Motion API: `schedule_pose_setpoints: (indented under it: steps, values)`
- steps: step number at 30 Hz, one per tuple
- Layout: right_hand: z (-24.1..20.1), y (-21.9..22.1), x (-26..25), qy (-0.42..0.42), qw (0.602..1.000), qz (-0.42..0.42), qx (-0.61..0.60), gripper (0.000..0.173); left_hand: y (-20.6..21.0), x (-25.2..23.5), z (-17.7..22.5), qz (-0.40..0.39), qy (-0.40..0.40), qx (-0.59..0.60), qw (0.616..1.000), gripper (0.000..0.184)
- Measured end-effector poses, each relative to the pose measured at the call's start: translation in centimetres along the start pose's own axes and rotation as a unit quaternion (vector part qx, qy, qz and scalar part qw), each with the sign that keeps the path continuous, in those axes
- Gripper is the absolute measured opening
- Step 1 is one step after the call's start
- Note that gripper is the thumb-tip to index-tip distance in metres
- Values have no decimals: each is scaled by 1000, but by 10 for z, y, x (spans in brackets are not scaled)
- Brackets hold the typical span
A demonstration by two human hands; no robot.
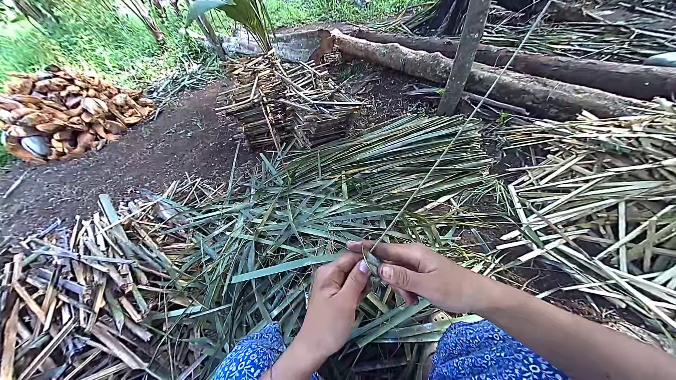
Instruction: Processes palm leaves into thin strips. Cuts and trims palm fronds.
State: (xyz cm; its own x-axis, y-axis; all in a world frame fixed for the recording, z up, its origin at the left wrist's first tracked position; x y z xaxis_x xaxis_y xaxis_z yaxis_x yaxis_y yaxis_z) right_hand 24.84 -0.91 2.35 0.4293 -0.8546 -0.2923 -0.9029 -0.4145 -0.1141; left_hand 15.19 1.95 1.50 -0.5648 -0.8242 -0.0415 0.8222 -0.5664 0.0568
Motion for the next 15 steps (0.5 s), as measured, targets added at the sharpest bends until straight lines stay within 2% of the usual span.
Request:
schedule_pose_setpoints:
  steps: [8,15]
  values:
    - [-13,-14,5,-66,993,62,74,47,4,1,-3,-35,-19,-1,999,25]
    - [-29,-73,25,-98,972,200,78,42,-4,11,-14,-80,-72,1,994,24]
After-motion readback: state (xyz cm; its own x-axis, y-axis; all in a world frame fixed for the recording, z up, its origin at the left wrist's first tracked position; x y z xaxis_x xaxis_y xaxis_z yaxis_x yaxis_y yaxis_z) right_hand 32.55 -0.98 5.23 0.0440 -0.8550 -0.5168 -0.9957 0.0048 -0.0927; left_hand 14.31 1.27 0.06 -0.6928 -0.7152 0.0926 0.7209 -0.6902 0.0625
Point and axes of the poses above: each hand's wrist, its own x-axis away from the middle knuckle, its own y-axis out of the palm, z = x × y, the point moved 10 cm from there along -x, towards the middle knuckle, and after that the axes turned 11 degrees about -y, right-handed, at the moved point
